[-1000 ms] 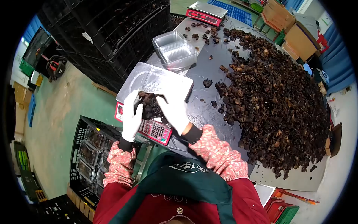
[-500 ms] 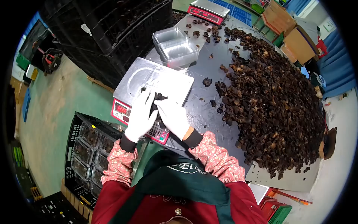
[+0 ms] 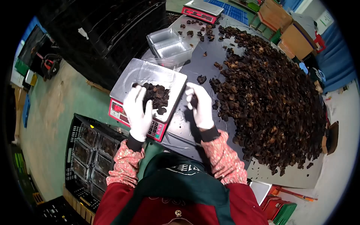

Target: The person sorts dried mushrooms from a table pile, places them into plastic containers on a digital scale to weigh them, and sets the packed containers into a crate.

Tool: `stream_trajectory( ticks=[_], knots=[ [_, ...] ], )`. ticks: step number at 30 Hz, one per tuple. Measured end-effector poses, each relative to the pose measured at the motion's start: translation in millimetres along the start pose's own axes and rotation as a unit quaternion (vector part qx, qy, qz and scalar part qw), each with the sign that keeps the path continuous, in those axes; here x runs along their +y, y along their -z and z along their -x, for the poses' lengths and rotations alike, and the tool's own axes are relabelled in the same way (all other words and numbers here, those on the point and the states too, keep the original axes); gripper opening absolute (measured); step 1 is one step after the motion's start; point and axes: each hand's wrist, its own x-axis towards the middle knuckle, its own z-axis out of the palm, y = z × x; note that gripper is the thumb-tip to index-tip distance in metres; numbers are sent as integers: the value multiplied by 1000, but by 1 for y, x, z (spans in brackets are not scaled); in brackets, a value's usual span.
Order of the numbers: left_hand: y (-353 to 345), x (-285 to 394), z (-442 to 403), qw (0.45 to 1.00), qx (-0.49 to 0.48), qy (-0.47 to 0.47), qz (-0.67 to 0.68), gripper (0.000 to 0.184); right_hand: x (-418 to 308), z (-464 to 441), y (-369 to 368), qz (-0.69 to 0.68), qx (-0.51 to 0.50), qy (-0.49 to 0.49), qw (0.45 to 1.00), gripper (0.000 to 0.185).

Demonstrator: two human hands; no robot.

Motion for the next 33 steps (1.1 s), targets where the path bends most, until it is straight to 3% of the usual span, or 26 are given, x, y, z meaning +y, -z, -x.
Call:
stream_trajectory(
  ticks=[2,4,7,8,9,10,12,14,18,20,24,25,28,29,30,31,32,33],
  knots=[
    [-3,19,20,975,-43,22,216,46,11,24,13,-5,15,-23,1000,30],
    [-13,54,49,945,-100,78,301,40,26,44,18,-88,45,-75,992,34],
    [-24,90,67,940,-205,70,262,37,41,70,18,-140,49,-134,980,39],
    [-32,95,77,945,-219,59,234,36,46,77,22,-179,-23,-138,974,39],
    [-44,97,90,938,-229,81,247,33,50,87,25,16,-35,-53,998,36],
    [-47,97,91,944,-183,71,265,31,51,92,26,6,-28,-55,998,35],
    [-48,95,99,924,-224,120,287,28,50,99,29,-3,-24,-58,998,36],
    [-45,96,95,926,-209,131,287,27,40,103,29,-247,24,-170,954,40],
    [-46,100,88,938,-165,113,283,20,46,95,45,-272,8,-205,940,48],
    [-43,100,83,941,-172,101,272,21,38,92,41,-284,24,-206,936,41],
    [-45,104,80,949,-237,74,196,28,40,88,51,-191,-9,-180,965,36],
    [-42,105,78,922,-282,104,245,33,46,82,64,-158,6,-159,975,36],
    [-22,93,71,922,-184,80,330,38,42,68,96,-60,75,-88,991,31],
    [-9,84,68,912,-151,121,361,32,39,65,104,35,102,-60,992,30],
    [-5,66,69,931,-59,108,344,22,37,61,113,129,127,-31,983,28],
    [6,48,67,940,-13,150,306,16,45,54,136,290,117,32,949,24],
    [14,21,72,940,-28,211,268,15,46,49,149,360,117,-8,926,21],
    [32,5,62,931,-1,279,235,15,55,43,160,400,120,52,907,21]
  ],
)
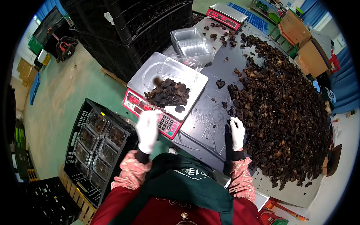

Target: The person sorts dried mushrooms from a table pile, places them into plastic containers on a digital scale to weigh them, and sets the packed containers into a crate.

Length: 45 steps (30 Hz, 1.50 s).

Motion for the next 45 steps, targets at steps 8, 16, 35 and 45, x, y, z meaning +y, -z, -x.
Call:
stream_trajectory(
  ticks=[8,16,35,45],
  knots=[
    [33,-79,-65,999,23,-7,-39,23,-115,-74,-97,56,27,185,981,29],
    [9,-55,-78,988,-14,-105,-108,15,-134,-131,-180,1,-40,72,997,54],
    [12,-62,-50,983,-48,122,132,31,-157,7,-92,-115,-392,-154,900,36],
    [1,-60,-42,925,-25,235,298,29,-125,15,-99,-274,-435,-112,850,26]
  ],
)
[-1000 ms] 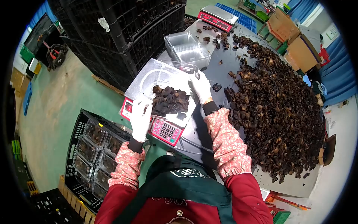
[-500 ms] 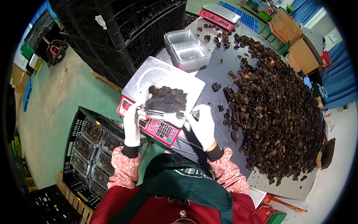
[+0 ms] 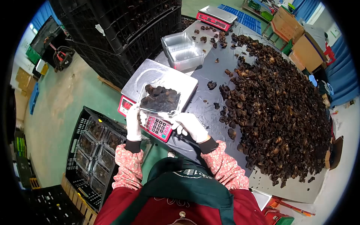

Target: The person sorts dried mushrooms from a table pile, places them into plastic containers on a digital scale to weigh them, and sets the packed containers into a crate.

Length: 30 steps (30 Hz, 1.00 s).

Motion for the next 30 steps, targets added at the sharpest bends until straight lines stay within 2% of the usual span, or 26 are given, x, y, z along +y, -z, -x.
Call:
stream_trajectory(
  ticks=[1,2,4,6,7,9,10,12,13,14,15,18,20,22,23,24,26,28,30],
  knots=[
    [-1,1,0,1000,-4,-1,3,26,-7,1,-7,-16,51,-34,998,20],
    [-4,-2,1,1000,-3,-5,1,26,-3,0,-8,-18,48,-30,998,20],
    [-7,-10,2,998,35,-50,14,25,8,-3,-10,17,75,47,996,19],
    [-2,-16,-5,998,22,-56,3,24,12,-6,-13,102,99,79,987,22],
    [-4,-13,-8,998,11,-54,23,24,12,-10,-14,131,97,139,977,21],
    [-4,-8,-6,997,-9,-40,62,25,13,-5,-13,-61,58,77,993,19],
    [-8,4,3,999,5,-4,39,29,19,-5,-6,-26,33,104,994,20],
    [2,16,17,993,45,80,81,37,-5,16,-7,-78,57,15,995,25],
    [26,6,24,993,51,69,84,45,-7,28,-4,-82,100,11,992,29],
    [40,11,40,994,65,55,67,42,5,36,14,-59,110,71,990,27],
    [63,-3,54,991,100,40,78,42,3,49,28,-54,137,56,988,28],
    [103,-17,111,978,174,81,84,28,22,59,83,-29,203,5,979,28],
    [117,-42,145,980,157,108,53,36,2,55,87,-9,220,42,974,25],
    [112,-58,164,985,115,127,25,36,-30,35,76,23,241,66,968,23],
    [105,-63,166,988,86,125,27,35,-45,19,66,71,244,98,962,20],
    [92,-60,164,988,71,131,36,33,-53,0,64,90,206,145,964,18],
    [71,-60,148,988,20,134,77,31,-73,-38,40,171,213,170,947,20],
    [50,-60,125,984,-25,133,113,32,-50,-103,51,369,192,332,847,29],
    [27,-56,104,980,-44,102,166,35,-52,-121,18,605,177,229,741,38]
  ],
)
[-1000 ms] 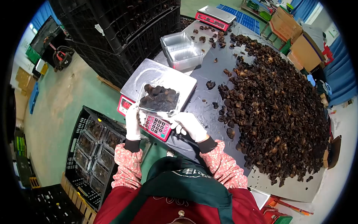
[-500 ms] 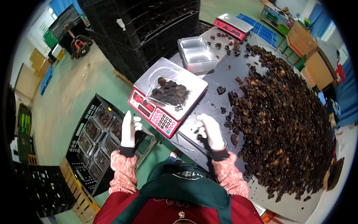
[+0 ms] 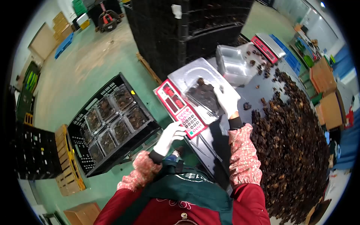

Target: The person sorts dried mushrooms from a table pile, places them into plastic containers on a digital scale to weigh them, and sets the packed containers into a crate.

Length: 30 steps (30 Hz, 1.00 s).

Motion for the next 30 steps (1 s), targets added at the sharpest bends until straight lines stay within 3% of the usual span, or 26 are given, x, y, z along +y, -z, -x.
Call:
stream_trajectory(
  ticks=[2,4,6,7,9,10,11,12,13,14,15,16,18,20,22,24,25,26,27,28,29,30],
  knots=[
    [-26,10,-12,993,4,-58,98,40,-36,6,-13,43,-23,43,998,38],
    [-15,6,-31,984,34,-51,166,36,-86,26,-11,-118,-93,47,988,37],
    [13,15,-26,976,175,-124,25,47,-117,54,-32,-101,-95,104,985,33],
    [32,25,-10,965,216,-146,1,48,-132,67,-37,-179,-169,63,967,34],
    [68,63,43,941,271,-188,-70,52,-157,84,-36,-246,-251,94,932,37],
    [86,84,74,914,298,-248,-118,41,-165,91,-35,-242,-257,165,921,39],
    [129,87,95,903,301,-292,-92,26,-168,96,-35,-274,-304,154,899,38],
    [151,114,128,844,339,-337,-245,15,-175,97,-27,-245,-350,157,890,38],
    [180,139,158,804,398,-294,-329,19,-174,99,-28,-241,-373,154,882,37],
    [193,165,186,853,449,-225,-142,29,-169,99,-28,-236,-396,151,875,37],
    [226,181,207,803,520,-226,-181,41,-165,99,-28,-239,-419,109,869,36],
    [274,185,223,708,583,-280,-283,47,-160,97,-27,-238,-440,74,863,34],
    [370,196,251,642,652,-266,-304,48,-143,100,-34,-273,-438,12,857,34],
    [435,215,272,677,641,-189,-308,48,-145,97,-31,-292,-452,-76,840,33],
    [496,214,260,721,609,-192,-270,48,-154,94,-27,-327,-449,-135,821,32],
    [533,213,242,730,599,-151,-293,58,-166,94,-17,-321,-444,-143,824,32],
    [555,222,243,604,612,-37,-510,60,-166,99,-12,-314,-437,-95,838,33],
    [497,239,232,496,641,117,-574,57,-160,104,-8,-302,-425,-49,852,34],
    [491,249,223,409,592,185,-669,54,-158,110,1,-290,-420,-66,858,36],
    [430,277,202,401,572,240,-674,48,-155,117,9,-280,-412,-85,863,38],
    [442,284,188,470,554,139,-672,47,-152,124,16,-260,-403,-106,871,39],
    [478,268,164,375,587,-47,-716,43,-142,133,17,-274,-374,-153,873,33]
  ],
)
